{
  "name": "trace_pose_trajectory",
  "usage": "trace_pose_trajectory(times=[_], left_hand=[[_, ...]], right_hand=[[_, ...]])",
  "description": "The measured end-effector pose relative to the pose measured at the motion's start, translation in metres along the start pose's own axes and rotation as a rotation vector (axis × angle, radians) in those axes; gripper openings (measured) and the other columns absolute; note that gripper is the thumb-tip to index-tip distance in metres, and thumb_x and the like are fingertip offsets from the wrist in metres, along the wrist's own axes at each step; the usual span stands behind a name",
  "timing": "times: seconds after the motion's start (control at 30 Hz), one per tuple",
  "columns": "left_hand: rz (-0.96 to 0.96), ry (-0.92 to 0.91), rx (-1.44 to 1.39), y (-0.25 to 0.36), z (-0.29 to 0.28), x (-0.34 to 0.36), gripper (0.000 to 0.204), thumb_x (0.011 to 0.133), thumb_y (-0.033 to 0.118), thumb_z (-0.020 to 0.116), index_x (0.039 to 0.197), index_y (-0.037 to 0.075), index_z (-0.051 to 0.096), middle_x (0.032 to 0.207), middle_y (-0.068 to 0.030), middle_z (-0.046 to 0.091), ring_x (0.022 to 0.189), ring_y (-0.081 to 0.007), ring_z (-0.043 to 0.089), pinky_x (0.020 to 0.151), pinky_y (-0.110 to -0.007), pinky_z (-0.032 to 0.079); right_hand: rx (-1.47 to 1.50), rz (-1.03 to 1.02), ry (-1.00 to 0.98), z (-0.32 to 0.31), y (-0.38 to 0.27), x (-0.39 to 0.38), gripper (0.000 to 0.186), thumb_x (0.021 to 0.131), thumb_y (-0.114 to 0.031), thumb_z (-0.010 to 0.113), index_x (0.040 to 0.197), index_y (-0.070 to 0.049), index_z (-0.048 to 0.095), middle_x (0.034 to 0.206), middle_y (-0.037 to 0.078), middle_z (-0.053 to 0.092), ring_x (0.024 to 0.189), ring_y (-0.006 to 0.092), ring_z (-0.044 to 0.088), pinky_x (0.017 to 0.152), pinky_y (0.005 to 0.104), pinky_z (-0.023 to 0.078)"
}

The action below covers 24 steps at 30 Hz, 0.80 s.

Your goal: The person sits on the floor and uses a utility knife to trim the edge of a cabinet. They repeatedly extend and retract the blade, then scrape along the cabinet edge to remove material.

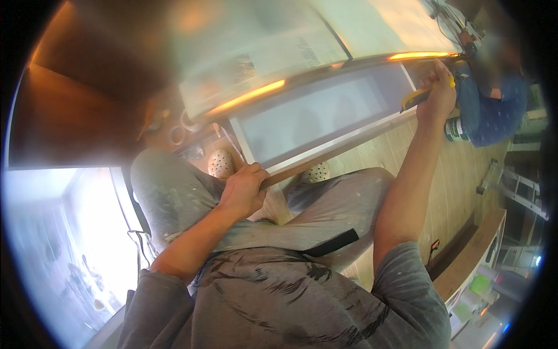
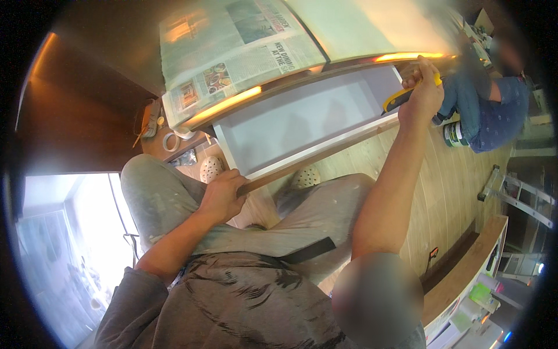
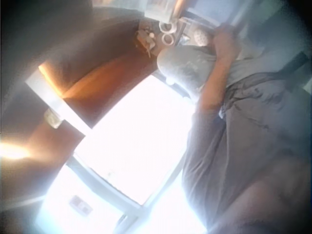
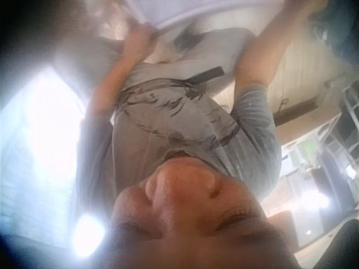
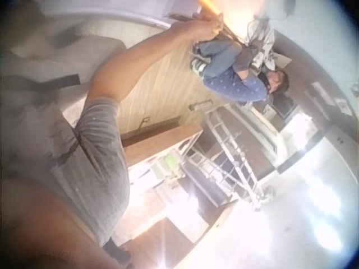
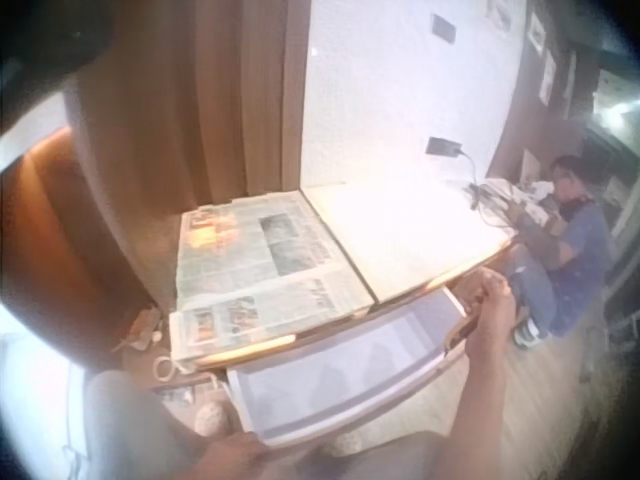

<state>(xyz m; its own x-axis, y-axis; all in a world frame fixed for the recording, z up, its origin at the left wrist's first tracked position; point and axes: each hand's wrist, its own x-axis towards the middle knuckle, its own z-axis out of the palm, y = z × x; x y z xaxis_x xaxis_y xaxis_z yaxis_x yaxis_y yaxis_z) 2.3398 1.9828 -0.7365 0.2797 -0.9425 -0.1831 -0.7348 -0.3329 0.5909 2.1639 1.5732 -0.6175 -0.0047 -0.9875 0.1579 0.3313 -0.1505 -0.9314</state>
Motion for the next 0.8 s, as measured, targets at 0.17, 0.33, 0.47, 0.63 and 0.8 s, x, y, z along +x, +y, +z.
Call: trace_pose_trajectory(times=[0.17,0.33,0.47,0.63,0.8], left_hand=[[-0.014,0.003,0.023,-0.005,0.002,-0.008,0.041,0.079,0.006,0.079,0.119,0.004,0.071,0.113,-0.0136,0.063,0.114,-0.0354,0.063,0.096,-0.045,0.055],[0.023,-0.004,0.066,-0.005,0.002,-0.012,0.032,0.083,0.006,0.074,0.115,0.003,0.070,0.114,-0.0132,0.063,0.116,-0.0340,0.062,0.097,-0.045,0.055],[0.022,0.069,0.038,-0.004,0.014,-0.013,0.023,0.086,0.003,0.068,0.109,0.002,0.071,0.110,-0.0130,0.062,0.111,-0.0333,0.062,0.094,-0.044,0.055],[0.041,0.145,0.035,-0.008,0.013,-0.016,0.023,0.085,0.001,0.065,0.107,0.001,0.071,0.109,-0.0127,0.062,0.108,-0.0333,0.062,0.094,-0.043,0.055],[0.074,0.145,0.028,-0.012,0.012,-0.019,0.027,0.082,0.001,0.066,0.108,0.002,0.072,0.108,-0.0124,0.063,0.109,-0.0329,0.062,0.094,-0.043,0.055]], right_hand=[[-0.036,-0.006,-0.068,-0.006,0.010,0.007,0.013,0.095,-0.015,0.077,0.101,-0.006,0.070,0.077,-0.001,0.054,0.064,0.0099,0.049,0.058,0.0272,0.042],[-0.040,0.053,-0.038,-0.012,0.016,0.015,0.013,0.097,-0.017,0.075,0.105,-0.006,0.072,0.076,-0.004,0.049,0.065,0.0083,0.046,0.059,0.0261,0.040],[-0.054,0.059,-0.073,-0.014,0.020,0.017,0.016,0.099,-0.018,0.073,0.110,-0.006,0.073,0.077,-0.005,0.047,0.065,0.0075,0.045,0.059,0.0263,0.040],[-0.110,0.034,-0.079,-0.010,0.024,0.012,0.021,0.100,-0.019,0.073,0.115,-0.005,0.073,0.078,-0.005,0.047,0.065,0.0072,0.045,0.060,0.0260,0.040],[-0.100,0.045,-0.078,-0.005,0.023,0.010,0.018,0.099,-0.018,0.073,0.113,-0.006,0.074,0.076,-0.005,0.048,0.064,0.0071,0.046,0.059,0.0258,0.041]])
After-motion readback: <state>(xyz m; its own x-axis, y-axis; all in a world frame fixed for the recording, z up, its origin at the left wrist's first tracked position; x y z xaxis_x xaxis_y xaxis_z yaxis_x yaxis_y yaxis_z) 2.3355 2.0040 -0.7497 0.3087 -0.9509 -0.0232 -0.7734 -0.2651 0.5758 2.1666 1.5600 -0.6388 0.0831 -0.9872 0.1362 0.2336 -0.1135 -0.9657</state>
